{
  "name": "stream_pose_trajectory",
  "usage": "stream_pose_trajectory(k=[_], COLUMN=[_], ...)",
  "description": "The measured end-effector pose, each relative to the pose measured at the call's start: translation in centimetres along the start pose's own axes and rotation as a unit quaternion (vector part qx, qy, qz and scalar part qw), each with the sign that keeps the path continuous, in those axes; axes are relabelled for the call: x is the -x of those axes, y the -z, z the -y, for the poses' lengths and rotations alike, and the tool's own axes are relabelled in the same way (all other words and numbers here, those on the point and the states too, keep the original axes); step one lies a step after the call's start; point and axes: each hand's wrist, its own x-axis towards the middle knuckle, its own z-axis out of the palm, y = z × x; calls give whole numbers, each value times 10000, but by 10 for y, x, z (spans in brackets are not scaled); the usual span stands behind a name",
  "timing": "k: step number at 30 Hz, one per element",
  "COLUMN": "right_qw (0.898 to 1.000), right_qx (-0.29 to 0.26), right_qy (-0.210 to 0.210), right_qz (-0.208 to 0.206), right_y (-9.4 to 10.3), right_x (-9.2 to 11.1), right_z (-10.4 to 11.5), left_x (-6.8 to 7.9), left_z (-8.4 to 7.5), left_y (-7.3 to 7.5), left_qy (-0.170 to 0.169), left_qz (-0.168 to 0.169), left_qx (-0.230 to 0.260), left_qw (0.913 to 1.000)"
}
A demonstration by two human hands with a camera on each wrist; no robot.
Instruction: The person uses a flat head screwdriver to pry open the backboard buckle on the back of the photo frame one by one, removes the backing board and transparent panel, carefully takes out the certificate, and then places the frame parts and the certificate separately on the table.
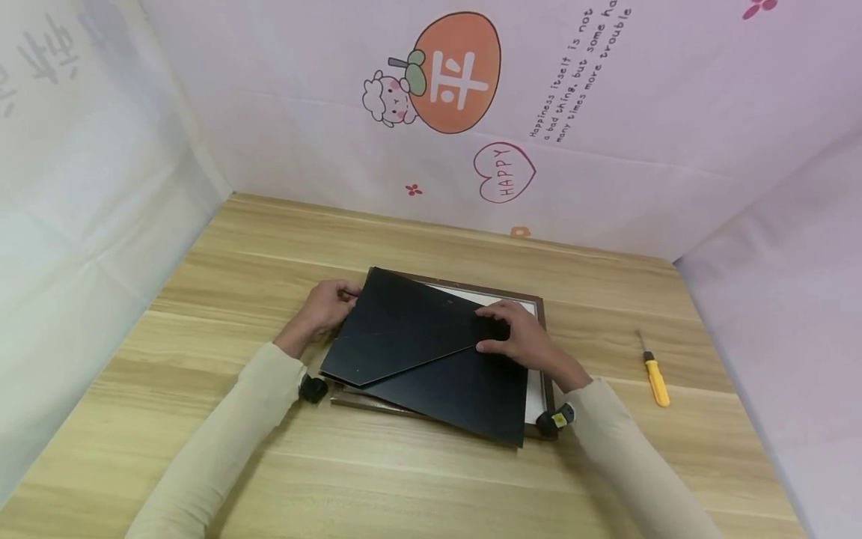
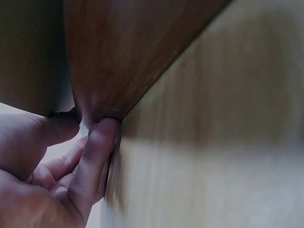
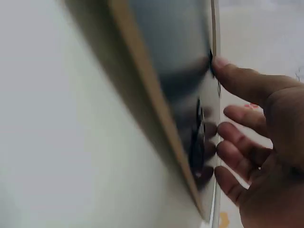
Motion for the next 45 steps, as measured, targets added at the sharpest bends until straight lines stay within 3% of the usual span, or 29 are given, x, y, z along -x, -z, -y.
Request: stream_pose_trajectory(k=[10,16,20,26,32,40,45], right_qw=[9959,9910,9895,9903,9809,9735,9666], right_qx=[421,1001,1019,413,-249,-912,-1363], right_qy=[-718,-886,-996,-1292,-1803,-1676,-1710], right_qz=[-348,73,239,296,683,1258,1339], right_y=[16,19,20,24,28,41,43], right_x=[14,11,7,-4,-13,-15,-13], right_z=[-14,-4,-2,-6,-10,-19,-21], left_x=[0,1,0,1,2,4,3], left_z=[-3,-4,-4,-3,-2,-4,-2], left_y=[2,2,1,1,0,1,0], left_qy=[-18,-4,67,56,62,-21,-9], left_qz=[-8,-7,0,-34,8,22,16], left_qx=[-56,-70,-47,-98,-93,-161,-140], left_qw=[10000,10000,10000,9999,9999,9999,9999])
